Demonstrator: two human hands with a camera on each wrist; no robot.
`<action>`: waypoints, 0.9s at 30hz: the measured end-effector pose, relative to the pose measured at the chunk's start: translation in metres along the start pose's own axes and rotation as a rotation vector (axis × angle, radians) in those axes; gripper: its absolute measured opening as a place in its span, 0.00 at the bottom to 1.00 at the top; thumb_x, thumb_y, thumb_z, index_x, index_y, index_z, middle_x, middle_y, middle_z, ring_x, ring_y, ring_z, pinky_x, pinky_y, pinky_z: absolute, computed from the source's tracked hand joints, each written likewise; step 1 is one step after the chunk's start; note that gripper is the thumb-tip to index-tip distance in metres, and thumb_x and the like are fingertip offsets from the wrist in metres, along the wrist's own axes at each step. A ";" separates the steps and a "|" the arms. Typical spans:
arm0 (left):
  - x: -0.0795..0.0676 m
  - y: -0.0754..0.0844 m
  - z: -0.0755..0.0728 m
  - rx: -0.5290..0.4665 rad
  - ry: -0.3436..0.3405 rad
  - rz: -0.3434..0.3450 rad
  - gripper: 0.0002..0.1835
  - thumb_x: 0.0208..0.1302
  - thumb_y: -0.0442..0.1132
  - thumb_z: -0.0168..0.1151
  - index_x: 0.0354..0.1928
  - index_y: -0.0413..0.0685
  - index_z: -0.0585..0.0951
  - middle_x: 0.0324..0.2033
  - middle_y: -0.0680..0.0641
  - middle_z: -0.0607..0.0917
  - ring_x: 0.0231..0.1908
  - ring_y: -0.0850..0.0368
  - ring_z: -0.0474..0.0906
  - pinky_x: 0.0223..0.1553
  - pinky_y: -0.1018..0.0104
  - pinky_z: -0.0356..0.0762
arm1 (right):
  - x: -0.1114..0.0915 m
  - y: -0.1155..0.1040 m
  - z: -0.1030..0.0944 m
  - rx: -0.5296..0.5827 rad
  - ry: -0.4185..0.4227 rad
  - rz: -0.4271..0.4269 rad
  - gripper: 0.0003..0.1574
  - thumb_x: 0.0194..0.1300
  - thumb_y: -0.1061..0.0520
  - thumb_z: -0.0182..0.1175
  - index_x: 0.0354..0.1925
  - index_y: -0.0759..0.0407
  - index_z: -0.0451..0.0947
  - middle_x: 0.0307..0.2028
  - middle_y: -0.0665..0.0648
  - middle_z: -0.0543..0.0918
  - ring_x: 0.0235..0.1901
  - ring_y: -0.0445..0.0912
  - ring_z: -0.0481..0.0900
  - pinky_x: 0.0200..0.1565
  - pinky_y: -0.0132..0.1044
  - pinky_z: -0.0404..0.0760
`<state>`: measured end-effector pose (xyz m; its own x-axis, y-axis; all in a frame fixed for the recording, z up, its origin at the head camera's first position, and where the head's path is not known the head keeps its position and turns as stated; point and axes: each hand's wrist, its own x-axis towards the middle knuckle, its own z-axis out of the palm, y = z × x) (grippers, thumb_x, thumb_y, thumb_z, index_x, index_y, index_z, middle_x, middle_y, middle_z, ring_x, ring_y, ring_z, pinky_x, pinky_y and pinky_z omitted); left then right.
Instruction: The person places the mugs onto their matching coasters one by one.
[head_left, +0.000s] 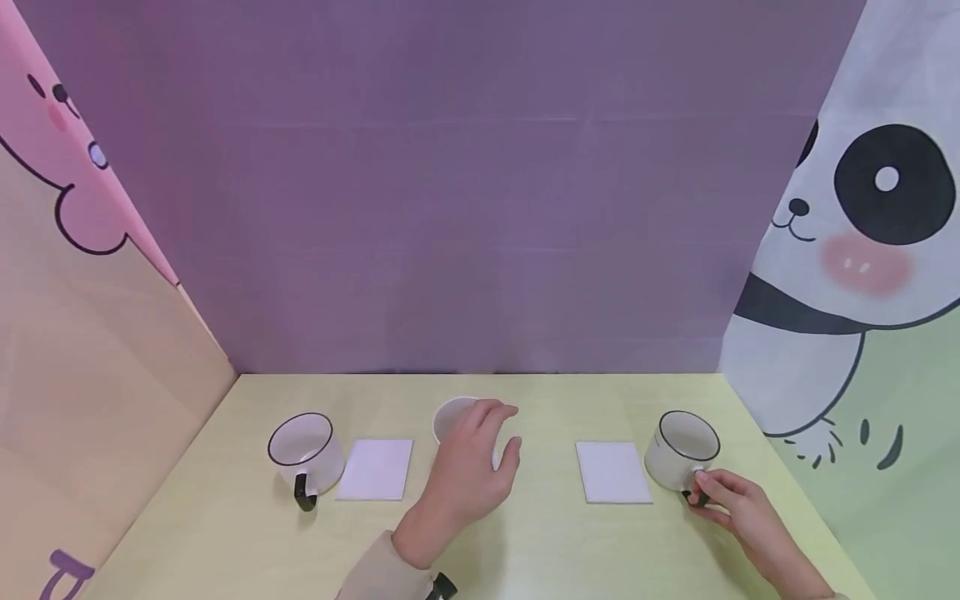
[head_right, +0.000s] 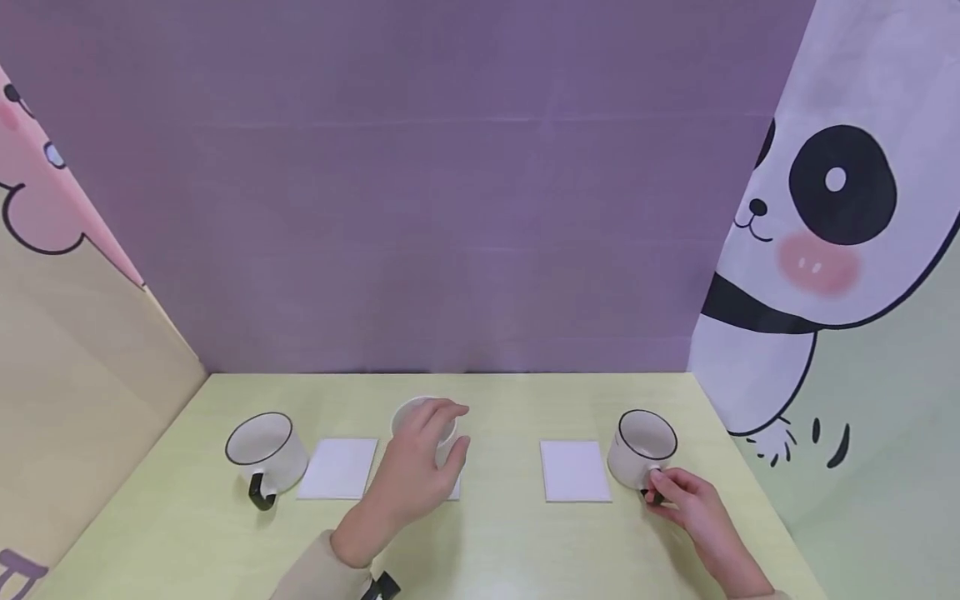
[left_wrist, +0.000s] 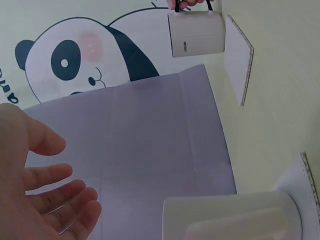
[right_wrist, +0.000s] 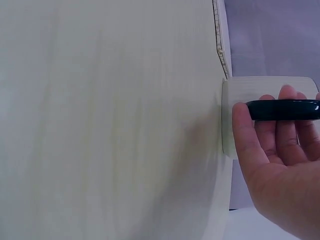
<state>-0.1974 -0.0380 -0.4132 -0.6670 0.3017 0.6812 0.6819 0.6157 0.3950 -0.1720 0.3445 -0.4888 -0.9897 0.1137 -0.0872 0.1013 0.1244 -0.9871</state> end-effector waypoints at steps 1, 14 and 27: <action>0.000 0.001 0.001 -0.007 -0.009 0.001 0.15 0.63 0.34 0.64 0.52 0.42 0.82 0.48 0.46 0.82 0.51 0.48 0.79 0.53 0.53 0.79 | 0.000 0.000 0.000 -0.002 0.002 0.004 0.19 0.78 0.57 0.54 0.42 0.77 0.77 0.34 0.56 0.81 0.36 0.42 0.82 0.45 0.39 0.86; 0.005 0.017 0.024 0.015 -0.183 0.016 0.22 0.67 0.38 0.62 0.62 0.42 0.78 0.55 0.45 0.78 0.51 0.48 0.78 0.55 0.57 0.76 | 0.000 0.000 0.001 -0.023 0.030 0.029 0.19 0.78 0.56 0.54 0.43 0.75 0.78 0.35 0.57 0.80 0.37 0.41 0.82 0.46 0.40 0.86; 0.005 0.021 0.046 0.049 -0.196 0.000 0.22 0.67 0.40 0.62 0.61 0.41 0.78 0.56 0.45 0.79 0.52 0.49 0.78 0.54 0.59 0.78 | -0.001 -0.002 0.003 -0.024 0.030 0.035 0.19 0.78 0.55 0.54 0.43 0.75 0.78 0.35 0.56 0.80 0.37 0.41 0.82 0.46 0.39 0.86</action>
<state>-0.2001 0.0103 -0.4295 -0.7158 0.4349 0.5464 0.6698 0.6489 0.3610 -0.1712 0.3414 -0.4868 -0.9820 0.1480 -0.1176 0.1390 0.1433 -0.9799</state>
